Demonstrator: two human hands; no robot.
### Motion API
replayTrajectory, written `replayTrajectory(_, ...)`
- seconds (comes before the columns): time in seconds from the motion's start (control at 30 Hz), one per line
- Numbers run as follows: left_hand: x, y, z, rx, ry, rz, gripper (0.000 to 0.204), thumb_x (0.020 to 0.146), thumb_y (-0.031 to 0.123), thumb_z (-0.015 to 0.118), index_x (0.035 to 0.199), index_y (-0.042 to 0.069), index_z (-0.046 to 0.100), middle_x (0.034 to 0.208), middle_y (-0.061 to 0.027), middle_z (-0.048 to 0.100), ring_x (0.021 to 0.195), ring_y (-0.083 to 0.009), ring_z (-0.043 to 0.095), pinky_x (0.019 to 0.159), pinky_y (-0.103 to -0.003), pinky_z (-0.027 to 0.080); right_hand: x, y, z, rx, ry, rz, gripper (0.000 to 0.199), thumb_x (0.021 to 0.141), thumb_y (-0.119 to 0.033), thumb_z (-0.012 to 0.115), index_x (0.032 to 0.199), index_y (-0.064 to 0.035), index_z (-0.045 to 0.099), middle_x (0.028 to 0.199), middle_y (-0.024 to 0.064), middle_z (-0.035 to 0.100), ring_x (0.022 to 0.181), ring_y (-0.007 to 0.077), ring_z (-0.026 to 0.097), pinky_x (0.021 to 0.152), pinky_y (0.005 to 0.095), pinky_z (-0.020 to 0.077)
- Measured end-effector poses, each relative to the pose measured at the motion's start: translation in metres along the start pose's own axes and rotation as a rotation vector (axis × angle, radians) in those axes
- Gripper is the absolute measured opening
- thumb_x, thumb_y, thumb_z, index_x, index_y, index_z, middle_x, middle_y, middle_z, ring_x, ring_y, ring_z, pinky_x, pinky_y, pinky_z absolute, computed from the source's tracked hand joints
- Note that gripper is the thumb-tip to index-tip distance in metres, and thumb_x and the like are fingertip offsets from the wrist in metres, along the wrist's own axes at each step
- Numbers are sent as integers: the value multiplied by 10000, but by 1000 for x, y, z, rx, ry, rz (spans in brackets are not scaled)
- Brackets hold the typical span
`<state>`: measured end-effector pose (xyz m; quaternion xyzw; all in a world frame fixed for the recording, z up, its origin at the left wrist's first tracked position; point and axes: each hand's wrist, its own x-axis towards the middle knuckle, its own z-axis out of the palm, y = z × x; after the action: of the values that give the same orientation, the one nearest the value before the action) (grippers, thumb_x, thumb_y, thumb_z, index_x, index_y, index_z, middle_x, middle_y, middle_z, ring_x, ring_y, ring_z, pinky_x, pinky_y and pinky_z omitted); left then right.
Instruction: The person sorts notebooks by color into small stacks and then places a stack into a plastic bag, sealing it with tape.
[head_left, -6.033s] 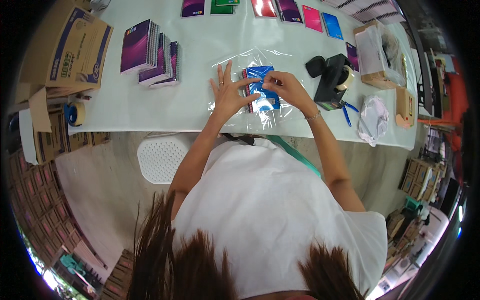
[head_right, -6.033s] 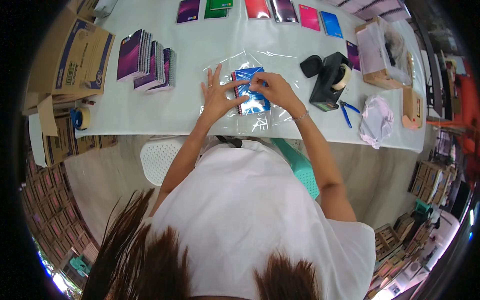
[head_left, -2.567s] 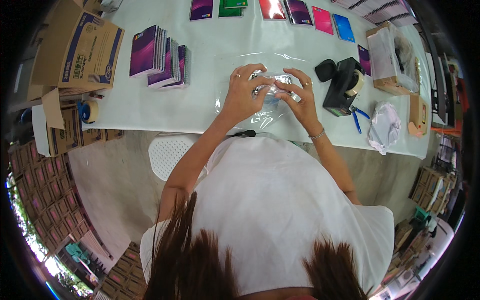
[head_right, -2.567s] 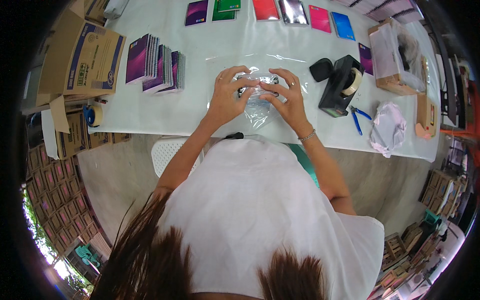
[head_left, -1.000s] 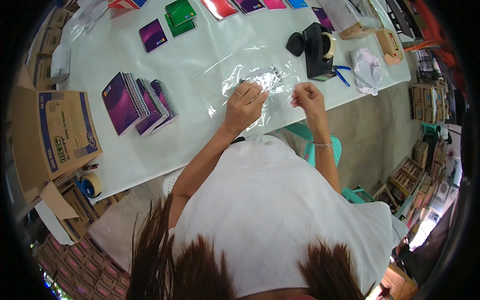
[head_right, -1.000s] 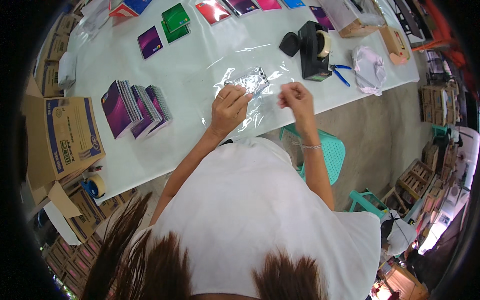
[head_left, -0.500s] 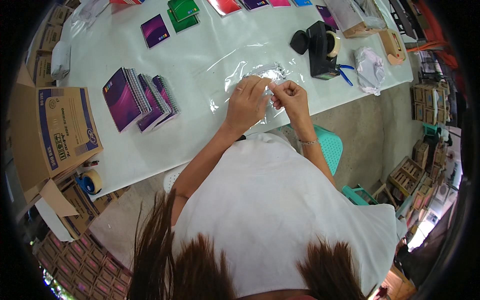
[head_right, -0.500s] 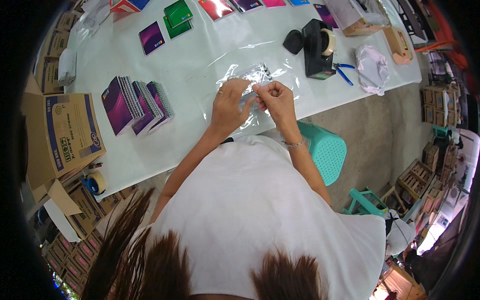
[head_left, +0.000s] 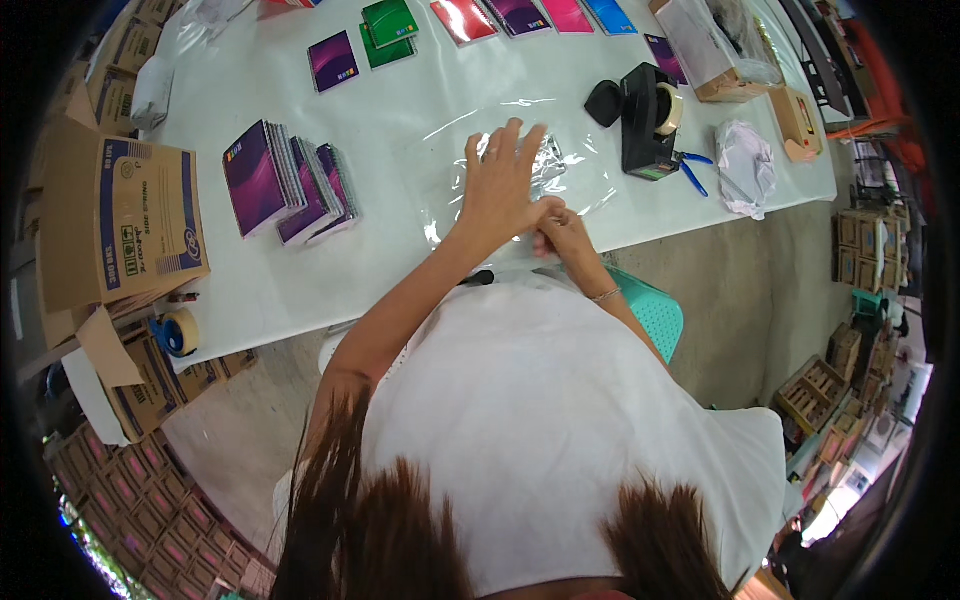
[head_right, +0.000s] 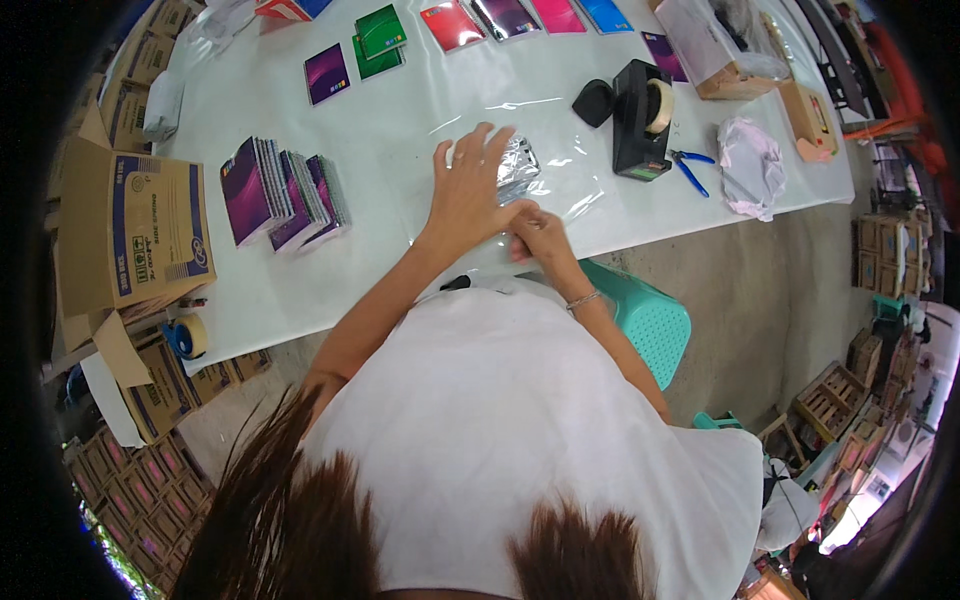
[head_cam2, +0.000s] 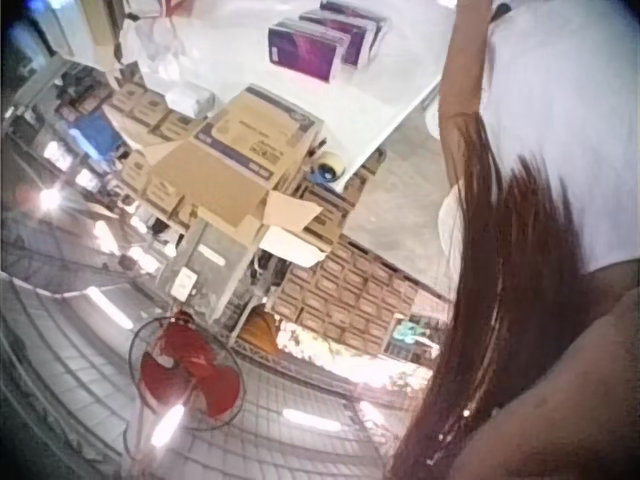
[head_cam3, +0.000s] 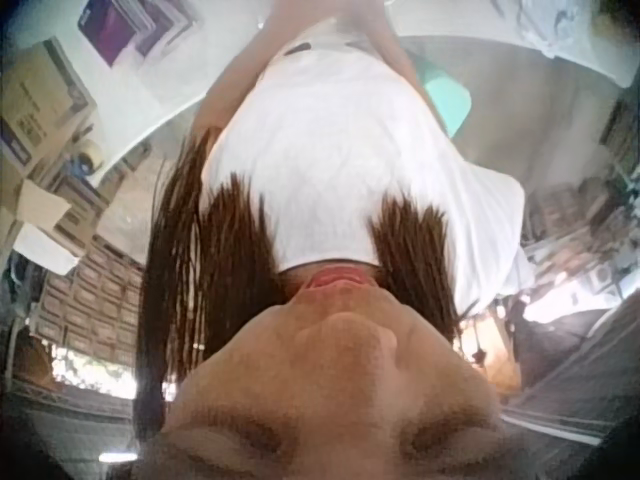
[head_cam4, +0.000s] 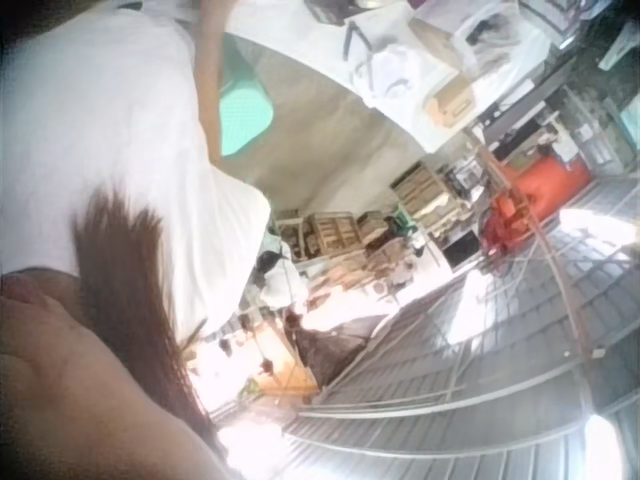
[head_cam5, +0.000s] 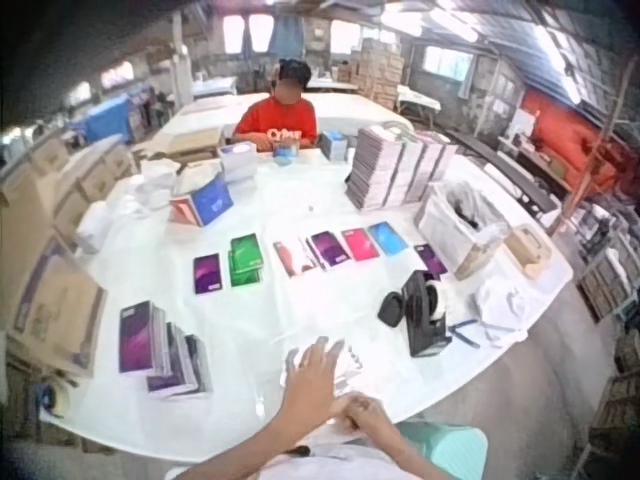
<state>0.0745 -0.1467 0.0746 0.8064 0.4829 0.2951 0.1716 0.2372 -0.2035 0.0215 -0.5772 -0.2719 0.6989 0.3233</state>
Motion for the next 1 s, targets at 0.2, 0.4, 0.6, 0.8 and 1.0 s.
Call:
replayTrajectory(0.2, 24, 6, -20, -278, 65, -154, 871, 725, 163, 843, 1479, 108, 410, 1228, -143, 545, 1209, -301, 540, 1033, -470, 423, 21, -5, 2, 1039, -525, 283, 413, 975, 11, 537, 1374, -7, 430, 1401, 138, 460, 1310, 264, 497, 1111, 392, 455)
replayTrajectory(0.4, -28, -28, 16, -721, 267, -285, 794, 789, 122, 818, 1462, 82, 397, 1402, -121, 446, 1334, -279, 446, 1114, -400, 377, 34, -73, -6, 304, -376, -511, 776, 844, 25, 668, 1486, -186, 287, 1486, 28, 364, 1395, 216, 372, 1182, 384, 302)
replayTrajectory(0.6, -28, -17, 47, -914, 176, -349, 889, 786, -39, 740, 1511, 113, 248, 1417, -168, 429, 1332, -269, 449, 1115, -397, 387, 61, -53, -25, -311, -315, -634, 1018, 690, -32, 779, 1545, -121, 234, 1458, 74, 394, 1379, 212, 370, 1171, 323, 281)
replayTrajectory(0.8, -29, -3, 49, -904, 300, -369, 826, 774, -47, 733, 1456, 130, 302, 1393, -156, 426, 1318, -272, 458, 1098, -404, 408, 80, -43, -29, -435, -332, -676, 914, 730, 23, 723, 1515, -69, 264, 1453, 134, 416, 1378, 242, 391, 1162, 355, 290)
replayTrajectory(1.0, -35, -9, 27, -709, 315, -315, 881, 742, -13, 774, 1495, 137, 343, 1504, -134, 335, 1430, -294, 317, 1188, -482, 268, 53, -77, -31, -564, -362, -890, 786, 735, 1, 727, 1431, -104, 376, 1447, 143, 429, 1399, 329, 368, 1183, 429, 270)
